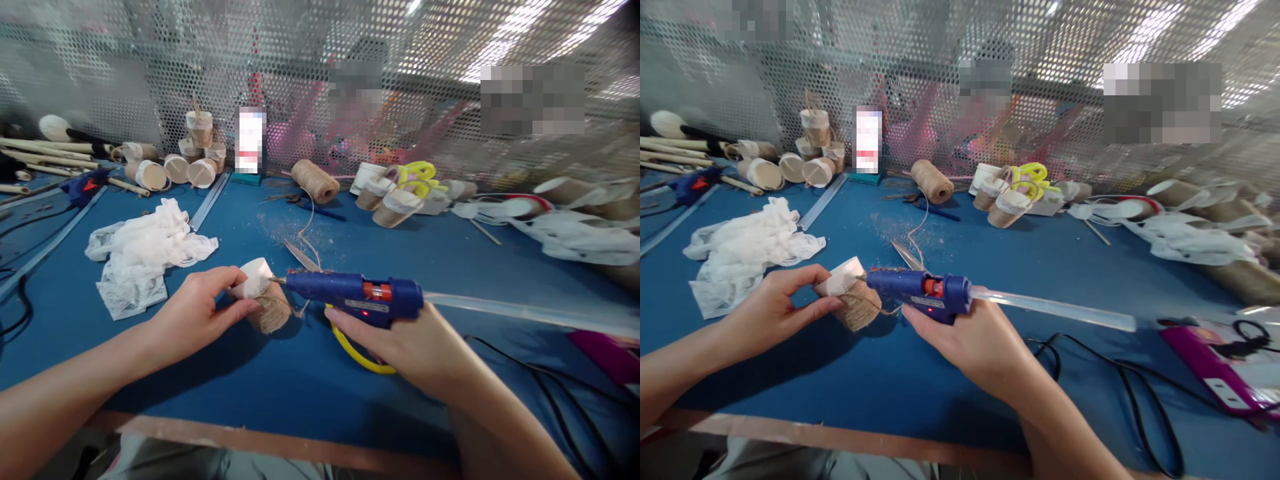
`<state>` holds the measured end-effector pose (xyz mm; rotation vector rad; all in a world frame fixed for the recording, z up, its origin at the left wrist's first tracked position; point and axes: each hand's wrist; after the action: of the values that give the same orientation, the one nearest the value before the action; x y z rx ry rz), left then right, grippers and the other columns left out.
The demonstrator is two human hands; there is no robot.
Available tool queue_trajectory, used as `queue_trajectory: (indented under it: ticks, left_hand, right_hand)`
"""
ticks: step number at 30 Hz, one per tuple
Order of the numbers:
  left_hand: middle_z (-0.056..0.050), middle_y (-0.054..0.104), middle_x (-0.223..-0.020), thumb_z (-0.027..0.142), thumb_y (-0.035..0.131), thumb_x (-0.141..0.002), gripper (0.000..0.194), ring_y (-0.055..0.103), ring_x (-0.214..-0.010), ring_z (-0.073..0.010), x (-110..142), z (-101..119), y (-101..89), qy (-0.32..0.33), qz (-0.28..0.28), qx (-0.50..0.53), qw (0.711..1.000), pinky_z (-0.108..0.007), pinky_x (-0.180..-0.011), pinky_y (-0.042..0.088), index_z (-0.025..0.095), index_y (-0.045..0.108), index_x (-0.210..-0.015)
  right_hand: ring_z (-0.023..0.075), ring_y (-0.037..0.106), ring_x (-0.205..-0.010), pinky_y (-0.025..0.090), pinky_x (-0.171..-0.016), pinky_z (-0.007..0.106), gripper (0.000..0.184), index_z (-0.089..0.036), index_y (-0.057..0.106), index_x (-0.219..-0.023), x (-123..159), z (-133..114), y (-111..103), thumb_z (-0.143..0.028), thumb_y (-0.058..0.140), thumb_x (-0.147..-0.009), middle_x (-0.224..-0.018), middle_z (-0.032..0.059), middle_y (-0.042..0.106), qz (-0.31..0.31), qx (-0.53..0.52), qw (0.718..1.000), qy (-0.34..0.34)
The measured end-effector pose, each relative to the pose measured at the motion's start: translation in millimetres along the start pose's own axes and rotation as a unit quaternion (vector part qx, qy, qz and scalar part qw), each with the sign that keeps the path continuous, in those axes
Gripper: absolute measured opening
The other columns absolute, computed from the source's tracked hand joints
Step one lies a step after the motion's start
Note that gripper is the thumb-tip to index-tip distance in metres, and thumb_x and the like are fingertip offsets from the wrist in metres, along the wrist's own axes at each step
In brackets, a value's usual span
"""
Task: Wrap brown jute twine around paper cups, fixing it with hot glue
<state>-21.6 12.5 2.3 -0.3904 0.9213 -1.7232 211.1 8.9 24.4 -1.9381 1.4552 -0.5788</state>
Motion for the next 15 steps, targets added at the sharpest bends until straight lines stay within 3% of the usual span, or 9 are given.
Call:
queue_trajectory:
  ticks: [5,10,15]
  left_hand:
    - [0.002,0.057,-0.061,0.036,0.05,-0.079,0.023,0.051,-0.055,-0.0109,-0.1,-0.8,-1.1,-0.005,-0.009,-0.016,1.0,-0.02,-0.053,0.038,0.016,0.054,-0.069]
    - [0.002,0.056,-0.06,0.037,0.049,-0.079,0.024,0.049,-0.053,-0.0108,0.0,0.0,-4.2,-0.002,-0.014,-0.028,1.0,-0.02,-0.052,0.037,0.017,0.053,-0.067]
    - [0.002,0.058,-0.062,0.036,0.048,-0.08,0.024,0.051,-0.056,-0.012,-0.6,0.9,-5.5,0.003,-0.021,-0.027,0.999,-0.021,-0.054,0.038,0.016,0.053,-0.067]
  right_hand:
    - [0.0205,0.063,-0.071,0.052,-0.065,0.031,0.023,-0.021,0.067,-0.086,0.6,-1.0,1.0,-0.037,0.057,-0.072,-0.077,0.0005,0.07,-0.01,-0.053,0.998,0.011]
    - [0.0197,0.063,-0.062,0.052,-0.059,0.029,0.016,-0.023,0.064,-0.067,-0.4,-3.5,-1.6,-0.038,0.057,-0.07,-0.063,-0.001,0.067,0.005,-0.011,1.0,0.002]
    - [0.0197,0.064,-0.069,0.053,-0.065,0.028,0.015,-0.023,0.066,-0.077,1.3,-8.8,-1.0,-0.034,0.057,-0.071,-0.073,-0.0016,0.07,0.002,-0.043,0.999,0.0]
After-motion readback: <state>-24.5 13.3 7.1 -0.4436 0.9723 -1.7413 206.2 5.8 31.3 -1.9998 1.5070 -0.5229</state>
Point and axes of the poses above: each hand's wrist, its own x-axis away from the middle knuckle, its own y-axis out of the palm, z = x × y
